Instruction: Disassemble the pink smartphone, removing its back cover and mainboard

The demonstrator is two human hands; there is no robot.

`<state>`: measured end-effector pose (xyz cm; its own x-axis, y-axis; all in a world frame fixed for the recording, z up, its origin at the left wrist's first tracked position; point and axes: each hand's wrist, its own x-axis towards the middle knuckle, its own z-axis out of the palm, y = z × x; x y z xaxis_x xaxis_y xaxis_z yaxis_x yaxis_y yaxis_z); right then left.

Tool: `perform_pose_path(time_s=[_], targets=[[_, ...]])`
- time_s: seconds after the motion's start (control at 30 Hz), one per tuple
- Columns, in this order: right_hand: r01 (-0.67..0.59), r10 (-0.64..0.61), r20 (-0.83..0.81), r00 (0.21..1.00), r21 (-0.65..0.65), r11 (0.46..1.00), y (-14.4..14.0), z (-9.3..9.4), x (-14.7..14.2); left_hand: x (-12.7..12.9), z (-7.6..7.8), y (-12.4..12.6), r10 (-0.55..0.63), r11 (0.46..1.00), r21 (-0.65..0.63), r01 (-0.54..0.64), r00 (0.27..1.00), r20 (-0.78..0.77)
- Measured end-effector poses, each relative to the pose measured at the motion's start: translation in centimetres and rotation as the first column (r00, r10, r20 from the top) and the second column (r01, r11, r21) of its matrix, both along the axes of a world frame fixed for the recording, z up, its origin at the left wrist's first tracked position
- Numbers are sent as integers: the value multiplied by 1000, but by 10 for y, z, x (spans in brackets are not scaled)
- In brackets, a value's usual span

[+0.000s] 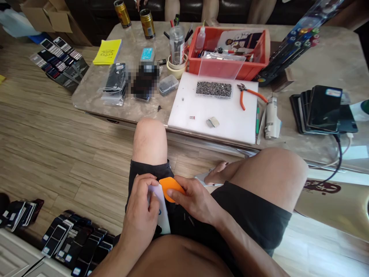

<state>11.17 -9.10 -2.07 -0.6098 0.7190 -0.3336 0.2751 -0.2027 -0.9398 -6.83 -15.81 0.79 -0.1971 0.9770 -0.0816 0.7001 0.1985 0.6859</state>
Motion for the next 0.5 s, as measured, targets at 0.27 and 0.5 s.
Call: perform_pose_path(time_s=[0.27,0.5], targets=[[94,-93,-57,994,16,995,0,1,-15,1,1,1,1,999,-34,0,1000,23],[280,-279,-21,960,21,960,-9,-1,-37,1,0,2,6,1000,4,-6,1000,-8]])
